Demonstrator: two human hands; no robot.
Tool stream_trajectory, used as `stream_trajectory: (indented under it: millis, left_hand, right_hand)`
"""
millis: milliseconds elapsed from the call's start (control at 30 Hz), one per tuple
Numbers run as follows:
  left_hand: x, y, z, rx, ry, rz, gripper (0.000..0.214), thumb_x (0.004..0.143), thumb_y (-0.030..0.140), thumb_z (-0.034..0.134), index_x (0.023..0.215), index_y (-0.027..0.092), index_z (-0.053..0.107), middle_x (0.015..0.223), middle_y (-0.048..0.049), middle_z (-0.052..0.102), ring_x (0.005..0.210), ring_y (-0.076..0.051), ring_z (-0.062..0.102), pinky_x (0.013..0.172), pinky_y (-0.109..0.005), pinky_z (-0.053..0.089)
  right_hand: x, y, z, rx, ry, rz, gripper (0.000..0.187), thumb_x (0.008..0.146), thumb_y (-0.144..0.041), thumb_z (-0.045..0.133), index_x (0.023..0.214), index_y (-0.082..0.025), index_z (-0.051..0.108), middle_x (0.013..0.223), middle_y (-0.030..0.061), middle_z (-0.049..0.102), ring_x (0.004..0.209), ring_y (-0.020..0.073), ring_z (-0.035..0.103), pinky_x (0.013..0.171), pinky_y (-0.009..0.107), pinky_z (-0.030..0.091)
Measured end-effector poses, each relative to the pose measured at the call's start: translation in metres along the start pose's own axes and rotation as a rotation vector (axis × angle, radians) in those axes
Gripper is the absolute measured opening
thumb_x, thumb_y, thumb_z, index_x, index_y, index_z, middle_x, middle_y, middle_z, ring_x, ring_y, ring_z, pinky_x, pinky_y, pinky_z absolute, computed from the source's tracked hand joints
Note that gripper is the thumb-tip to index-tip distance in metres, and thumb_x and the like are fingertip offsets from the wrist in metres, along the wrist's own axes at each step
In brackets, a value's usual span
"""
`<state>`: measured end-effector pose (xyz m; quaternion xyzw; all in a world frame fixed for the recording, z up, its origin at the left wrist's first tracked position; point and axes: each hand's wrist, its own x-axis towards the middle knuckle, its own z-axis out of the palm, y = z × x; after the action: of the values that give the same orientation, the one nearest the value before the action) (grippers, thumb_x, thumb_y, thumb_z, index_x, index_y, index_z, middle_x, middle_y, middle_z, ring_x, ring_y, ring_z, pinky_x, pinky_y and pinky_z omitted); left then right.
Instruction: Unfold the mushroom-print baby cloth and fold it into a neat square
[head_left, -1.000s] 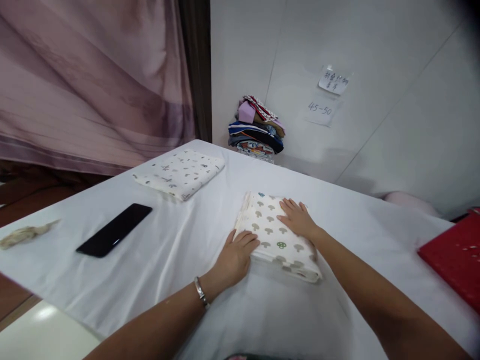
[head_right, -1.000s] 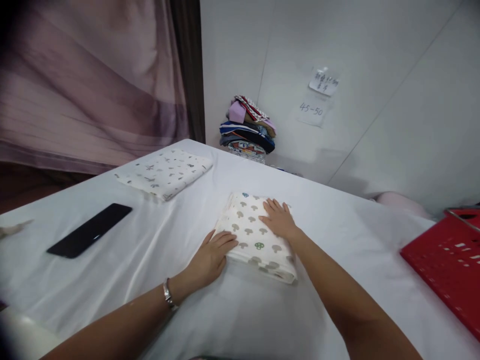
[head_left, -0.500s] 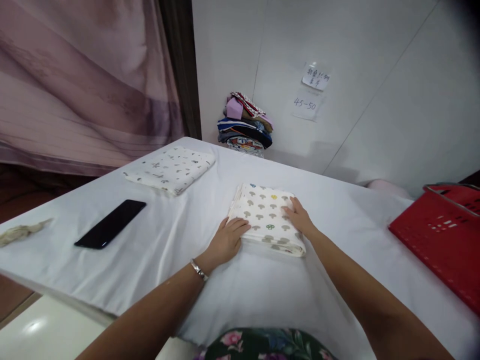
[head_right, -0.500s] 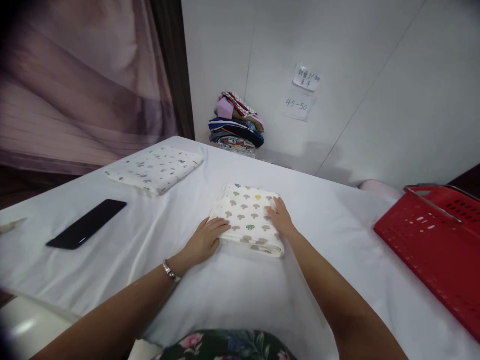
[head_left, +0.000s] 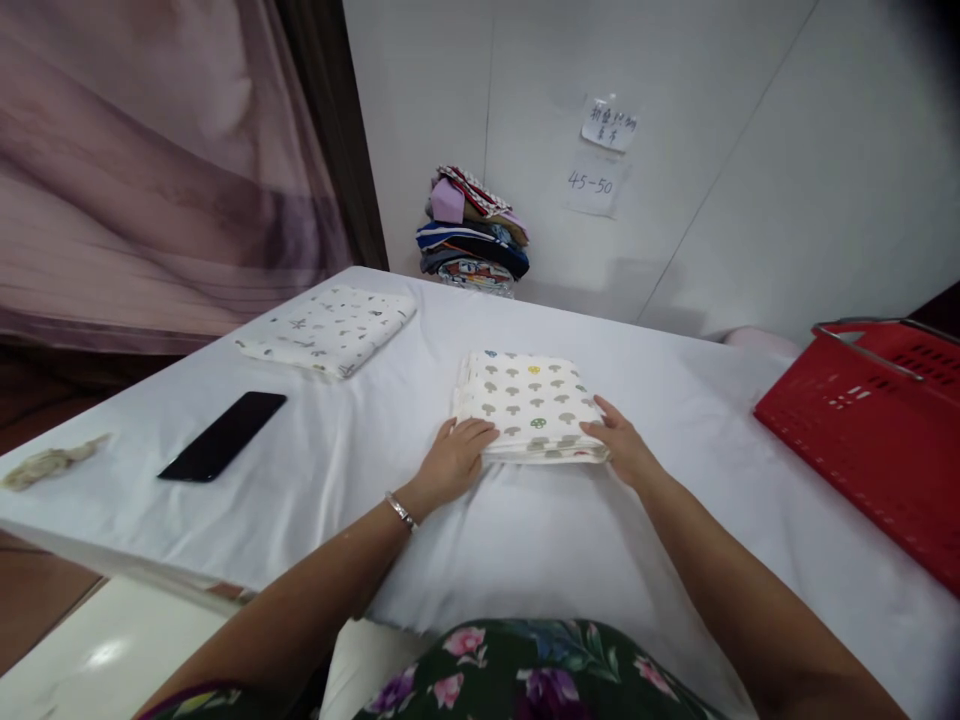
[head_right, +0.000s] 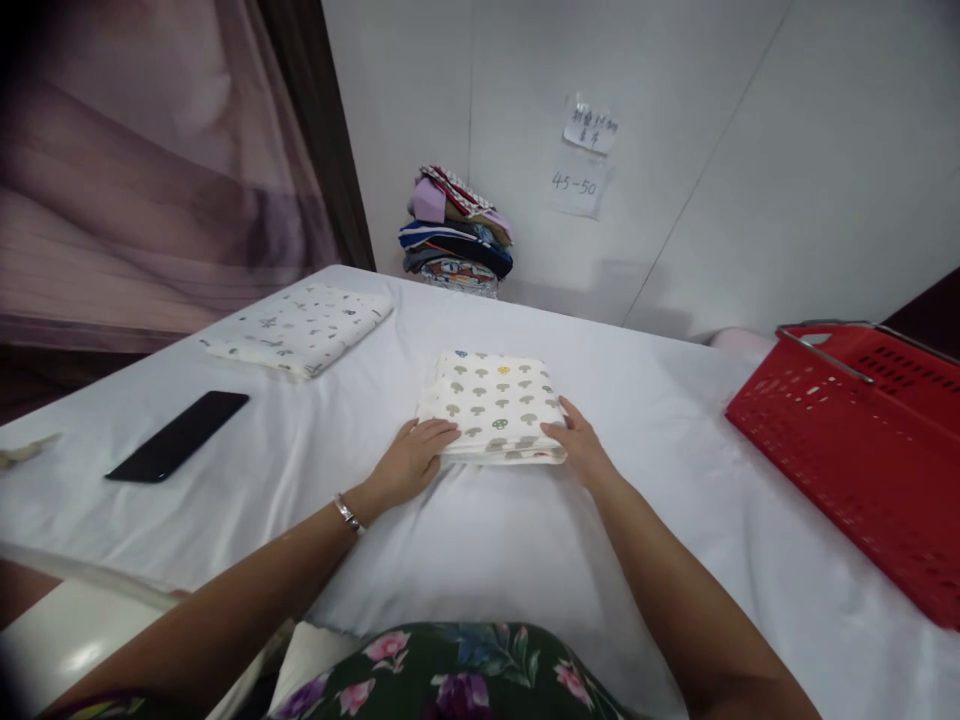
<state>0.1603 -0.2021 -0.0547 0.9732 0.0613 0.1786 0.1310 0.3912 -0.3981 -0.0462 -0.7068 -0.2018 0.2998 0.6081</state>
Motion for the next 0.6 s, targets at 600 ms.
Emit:
stream_trajectory:
  millis: [600]
  left_hand:
    - [0.029, 0.018, -0.001, -0.125, -0.013, -0.144, 0.036, 0.088, 0.037, 0.045, 0.122, 0.026, 0.051, 0.136, -0.0059, 0.044, 0.13, -0.024, 0.032, 0.103, -0.047, 0.028]
  right_hand:
    - [-0.007, 0.005, -0.012, -1.022, -0.022, -0.487, 0.057, 0.087, -0.047, 0.04, 0.138, -0.021, 0.036, 0.149, 0.007, 0.024, 0.136, 0.0261, 0.02, 0.106, 0.046, 0.028]
